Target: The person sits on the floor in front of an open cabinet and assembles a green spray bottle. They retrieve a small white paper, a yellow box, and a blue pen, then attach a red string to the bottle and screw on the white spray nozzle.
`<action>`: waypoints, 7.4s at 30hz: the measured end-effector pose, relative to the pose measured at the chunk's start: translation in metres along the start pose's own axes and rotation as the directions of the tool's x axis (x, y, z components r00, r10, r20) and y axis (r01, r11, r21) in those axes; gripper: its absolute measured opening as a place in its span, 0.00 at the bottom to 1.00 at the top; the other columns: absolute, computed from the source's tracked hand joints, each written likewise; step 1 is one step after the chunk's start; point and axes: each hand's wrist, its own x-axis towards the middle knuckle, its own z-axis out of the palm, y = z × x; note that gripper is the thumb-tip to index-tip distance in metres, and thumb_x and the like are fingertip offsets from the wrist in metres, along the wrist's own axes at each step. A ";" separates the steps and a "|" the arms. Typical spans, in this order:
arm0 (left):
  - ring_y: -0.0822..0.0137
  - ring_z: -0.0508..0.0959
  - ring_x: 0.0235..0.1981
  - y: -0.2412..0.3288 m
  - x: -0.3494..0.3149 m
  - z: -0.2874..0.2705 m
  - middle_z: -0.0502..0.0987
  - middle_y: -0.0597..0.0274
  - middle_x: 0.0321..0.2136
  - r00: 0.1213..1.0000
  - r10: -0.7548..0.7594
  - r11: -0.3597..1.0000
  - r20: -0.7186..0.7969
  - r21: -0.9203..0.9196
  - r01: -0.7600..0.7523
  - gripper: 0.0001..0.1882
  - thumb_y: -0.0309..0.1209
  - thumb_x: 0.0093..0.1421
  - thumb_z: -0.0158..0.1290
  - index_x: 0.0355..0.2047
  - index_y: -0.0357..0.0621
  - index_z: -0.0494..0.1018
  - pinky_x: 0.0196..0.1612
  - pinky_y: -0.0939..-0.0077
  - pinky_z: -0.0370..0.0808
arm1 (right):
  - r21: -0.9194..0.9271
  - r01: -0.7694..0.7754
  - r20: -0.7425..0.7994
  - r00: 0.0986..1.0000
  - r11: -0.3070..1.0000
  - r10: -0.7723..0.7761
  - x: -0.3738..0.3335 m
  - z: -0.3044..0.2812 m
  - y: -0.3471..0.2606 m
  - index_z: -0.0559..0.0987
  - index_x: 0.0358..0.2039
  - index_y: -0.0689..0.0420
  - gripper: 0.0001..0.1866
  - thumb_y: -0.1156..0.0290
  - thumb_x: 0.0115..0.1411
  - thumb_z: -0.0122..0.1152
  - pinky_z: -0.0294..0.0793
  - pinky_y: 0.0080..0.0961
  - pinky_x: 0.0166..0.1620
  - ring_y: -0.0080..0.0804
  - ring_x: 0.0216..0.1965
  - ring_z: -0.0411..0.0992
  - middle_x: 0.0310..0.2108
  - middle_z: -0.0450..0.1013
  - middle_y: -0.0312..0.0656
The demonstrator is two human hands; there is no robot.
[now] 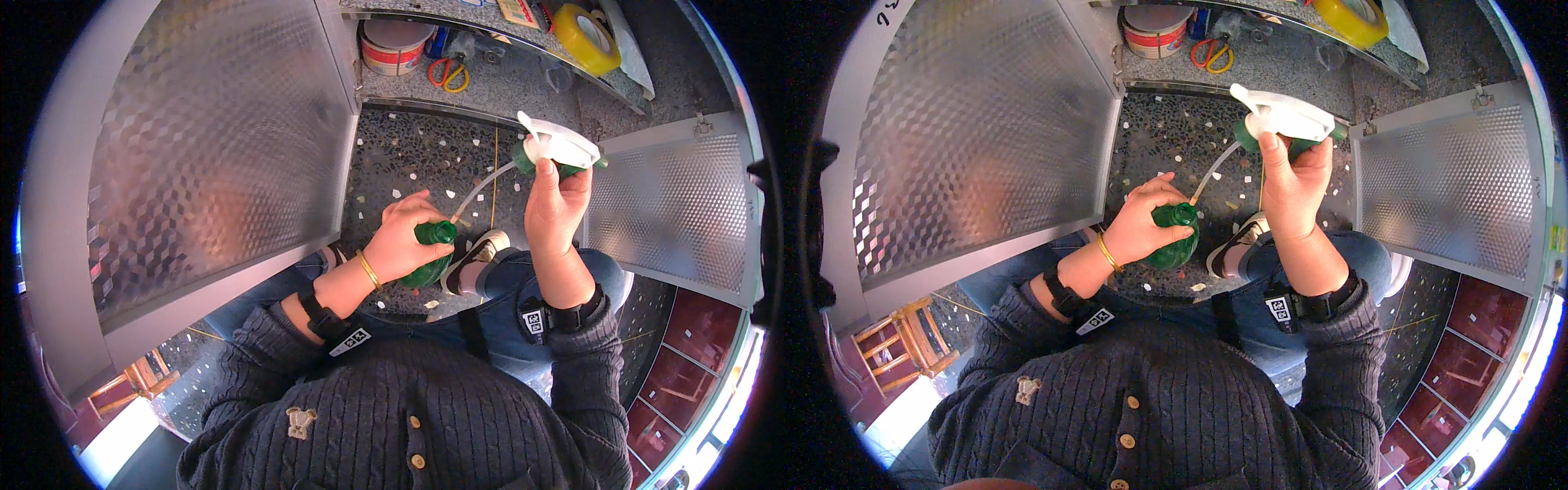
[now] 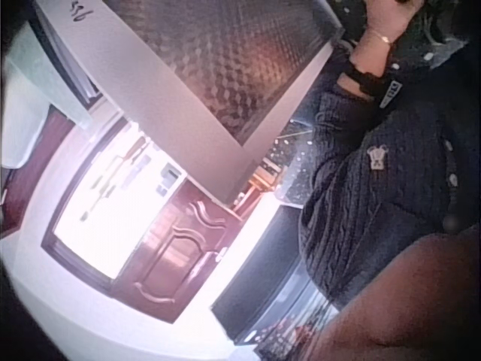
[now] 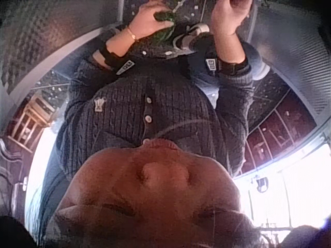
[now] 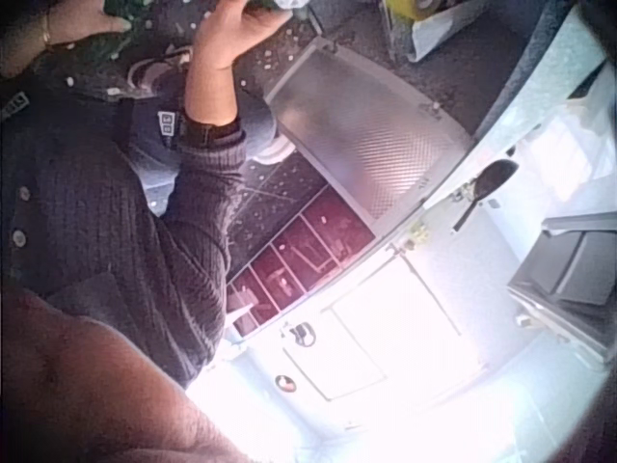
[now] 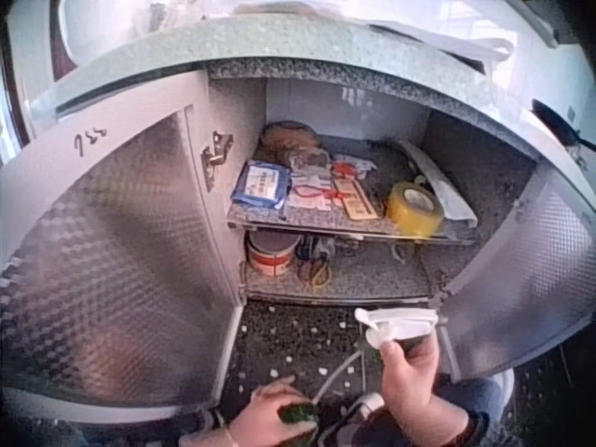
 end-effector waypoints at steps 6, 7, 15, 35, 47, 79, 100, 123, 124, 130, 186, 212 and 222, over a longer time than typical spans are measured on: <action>0.54 0.64 0.55 0.004 0.000 0.000 0.74 0.57 0.38 0.993 -0.110 0.993 -0.049 0.034 0.112 0.19 0.41 0.41 0.62 0.33 0.46 0.76 0.55 0.58 0.56 | 0.017 -0.043 0.019 0.999 0.999 0.043 -0.003 0.002 0.004 0.65 0.47 0.61 0.20 0.81 0.54 0.56 0.62 0.32 0.55 0.34 0.48 0.67 0.45 0.68 0.44; 0.54 0.64 0.55 0.006 -0.001 0.000 0.74 0.56 0.39 0.991 -0.120 0.990 -0.064 0.064 0.124 0.19 0.41 0.41 0.62 0.33 0.46 0.76 0.55 0.59 0.56 | 0.010 -0.042 0.022 0.999 0.999 0.041 -0.004 0.002 0.003 0.65 0.47 0.61 0.20 0.80 0.54 0.56 0.62 0.31 0.55 0.33 0.48 0.67 0.45 0.68 0.43; 0.53 0.66 0.53 0.008 0.001 -0.001 0.73 0.48 0.41 0.986 -0.134 0.991 -0.098 -0.009 0.134 0.21 0.40 0.41 0.62 0.34 0.42 0.76 0.54 0.61 0.60 | -0.016 -0.190 0.090 0.977 0.982 0.191 -0.018 0.013 0.005 0.65 0.44 0.61 0.18 0.81 0.53 0.58 0.68 0.24 0.47 0.27 0.43 0.69 0.42 0.70 0.41; 0.64 0.74 0.38 0.008 0.004 -0.007 0.74 0.53 0.35 0.963 -0.264 0.842 -0.054 -0.500 0.203 0.22 0.35 0.43 0.62 0.36 0.34 0.73 0.44 0.74 0.68 | -0.282 -0.475 0.373 0.745 0.833 0.552 -0.031 0.021 0.030 0.70 0.40 0.61 0.18 0.73 0.50 0.64 0.68 0.23 0.44 0.23 0.38 0.70 0.36 0.73 0.39; 0.72 0.73 0.38 0.008 0.005 -0.006 0.74 0.61 0.35 0.951 -0.282 0.741 -0.125 -0.658 0.133 0.19 0.28 0.48 0.60 0.40 0.35 0.70 0.42 0.77 0.70 | -0.391 -0.311 0.424 0.775 0.866 0.470 -0.030 0.019 0.035 0.61 0.48 0.64 0.30 0.63 0.51 0.63 0.66 0.28 0.49 0.31 0.45 0.67 0.41 0.68 0.47; 0.57 0.72 0.36 0.022 0.009 -0.008 0.73 0.58 0.28 0.945 -0.085 0.991 -0.316 0.070 0.113 0.16 0.34 0.36 0.61 0.28 0.44 0.75 0.41 0.64 0.65 | -0.606 -0.227 0.379 0.761 0.763 0.527 -0.037 0.023 0.030 0.71 0.36 0.63 0.23 0.69 0.40 0.69 0.65 0.28 0.45 0.34 0.39 0.66 0.34 0.66 0.43; 0.57 0.68 0.42 0.023 0.007 -0.004 0.71 0.59 0.32 0.901 0.055 0.966 -0.431 0.250 0.061 0.16 0.33 0.36 0.60 0.29 0.46 0.75 0.47 0.63 0.59 | -0.681 -0.166 0.351 0.781 0.713 0.517 -0.038 0.028 0.025 0.71 0.36 0.62 0.24 0.64 0.40 0.70 0.68 0.30 0.43 0.39 0.38 0.71 0.33 0.71 0.46; 0.57 0.72 0.36 0.013 0.010 -0.005 0.71 0.56 0.31 0.854 -0.002 1.000 -0.521 -0.009 -0.003 0.16 0.26 0.40 0.61 0.31 0.41 0.71 0.40 0.66 0.68 | -0.567 -0.038 0.482 0.794 0.823 0.369 -0.036 0.022 0.020 0.74 0.37 0.62 0.15 0.68 0.50 0.61 0.67 0.30 0.43 0.39 0.39 0.69 0.35 0.69 0.44; 0.60 0.73 0.35 0.013 0.010 -0.006 0.71 0.56 0.31 0.838 -0.067 0.993 -0.541 -0.117 0.004 0.16 0.25 0.42 0.61 0.32 0.40 0.70 0.40 0.69 0.69 | -0.583 -0.043 0.479 0.789 0.811 0.386 -0.036 0.019 0.020 0.74 0.37 0.62 0.15 0.68 0.51 0.60 0.68 0.30 0.43 0.39 0.39 0.69 0.35 0.69 0.45; 0.75 0.72 0.37 0.019 0.010 -0.017 0.71 0.63 0.39 0.838 -0.310 0.732 -0.449 -0.675 -0.091 0.16 0.19 0.53 0.53 0.43 0.36 0.67 0.41 0.80 0.70 | -0.573 -0.170 0.452 0.750 0.802 0.482 -0.042 0.004 0.042 0.57 0.56 0.58 0.32 0.59 0.56 0.57 0.62 0.32 0.53 0.41 0.52 0.62 0.51 0.60 0.51; 0.63 0.68 0.49 0.020 0.020 -0.025 0.68 0.57 0.48 0.864 -0.279 0.349 -0.420 -0.882 -0.316 0.15 0.32 0.63 0.42 0.48 0.40 0.66 0.54 0.65 0.65 | -0.259 -0.361 0.557 0.702 0.896 0.444 -0.040 -0.010 0.024 0.43 0.61 0.57 0.49 0.41 0.51 0.56 0.56 0.36 0.57 0.38 0.57 0.54 0.56 0.53 0.49; 0.65 0.68 0.51 0.019 0.018 -0.024 0.70 0.59 0.47 0.887 -0.223 0.336 -0.405 -0.886 -0.320 0.14 0.29 0.61 0.45 0.47 0.42 0.68 0.55 0.64 0.63 | -0.220 -0.721 0.469 0.512 0.657 0.720 -0.043 -0.009 0.030 0.57 0.57 0.58 0.43 0.33 0.54 0.37 0.64 0.37 0.52 0.38 0.50 0.64 0.52 0.62 0.47; 0.64 0.67 0.52 0.020 0.016 -0.024 0.69 0.60 0.49 0.927 -0.219 0.222 -0.303 -0.941 -0.255 0.15 0.31 0.62 0.44 0.48 0.43 0.67 0.56 0.63 0.63 | 0.031 -0.896 0.632 0.361 0.443 0.686 -0.039 -0.012 0.030 0.50 0.60 0.55 0.44 0.35 0.54 0.41 0.61 0.42 0.54 0.37 0.54 0.60 0.57 0.56 0.43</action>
